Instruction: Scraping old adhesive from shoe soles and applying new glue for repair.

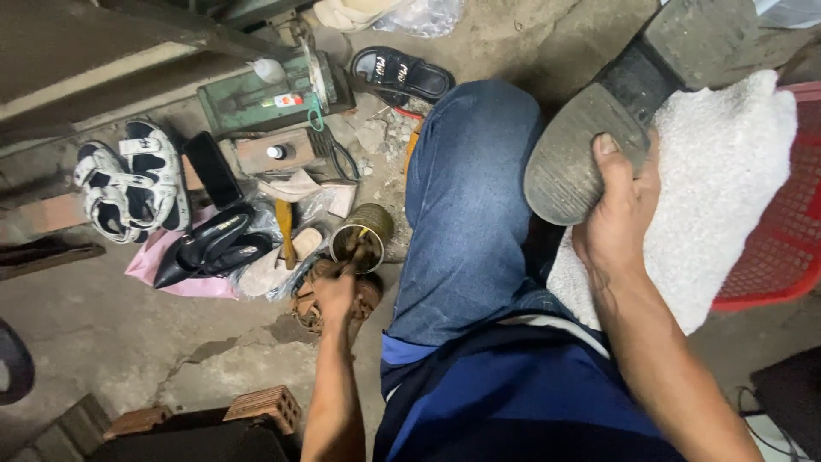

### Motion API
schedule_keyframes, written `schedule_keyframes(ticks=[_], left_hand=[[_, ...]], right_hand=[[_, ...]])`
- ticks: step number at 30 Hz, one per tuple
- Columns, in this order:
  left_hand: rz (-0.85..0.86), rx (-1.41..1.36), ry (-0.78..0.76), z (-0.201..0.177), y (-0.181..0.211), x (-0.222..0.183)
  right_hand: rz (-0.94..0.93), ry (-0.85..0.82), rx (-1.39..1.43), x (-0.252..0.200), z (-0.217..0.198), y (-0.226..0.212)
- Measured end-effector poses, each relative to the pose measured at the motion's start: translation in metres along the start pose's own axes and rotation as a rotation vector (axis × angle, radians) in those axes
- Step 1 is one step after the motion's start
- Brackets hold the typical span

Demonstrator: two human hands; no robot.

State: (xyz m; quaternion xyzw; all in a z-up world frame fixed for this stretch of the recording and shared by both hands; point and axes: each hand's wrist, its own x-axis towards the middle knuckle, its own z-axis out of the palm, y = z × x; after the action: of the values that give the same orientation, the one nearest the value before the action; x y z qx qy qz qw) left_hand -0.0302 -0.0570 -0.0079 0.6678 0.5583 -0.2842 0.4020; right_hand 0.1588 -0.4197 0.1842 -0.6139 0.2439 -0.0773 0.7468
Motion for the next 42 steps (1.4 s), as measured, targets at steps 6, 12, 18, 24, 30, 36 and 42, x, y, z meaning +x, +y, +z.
schedule_keyframes(ticks=[6,12,18,24,30,36,42], left_hand=[[0.139,-0.75,0.156,-0.08,0.019,-0.089],[0.454,-0.939,-0.152,-0.083,0.075,-0.15],[0.803,-0.668,-0.376,-0.028,0.122,-0.189],[1.132,0.049,-0.134,0.0,0.167,-0.241],[1.234,0.101,-0.067,0.003,0.178,-0.246],[1.223,0.151,-0.049,0.001,0.189,-0.26],[1.44,0.227,-0.084,0.012,0.196,-0.264]], right_hand=[[0.07,-0.015,0.013,-0.007,0.015,-0.017],[0.026,0.029,0.05,-0.002,0.008,0.006],[0.006,0.028,-0.123,-0.004,-0.002,0.0],[0.08,-0.046,-0.072,-0.008,0.003,-0.026],[0.005,-0.133,-0.075,-0.007,0.004,-0.022],[-0.005,-0.144,-0.083,-0.006,0.004,-0.021],[0.005,-0.141,-0.086,-0.005,0.007,-0.023]])
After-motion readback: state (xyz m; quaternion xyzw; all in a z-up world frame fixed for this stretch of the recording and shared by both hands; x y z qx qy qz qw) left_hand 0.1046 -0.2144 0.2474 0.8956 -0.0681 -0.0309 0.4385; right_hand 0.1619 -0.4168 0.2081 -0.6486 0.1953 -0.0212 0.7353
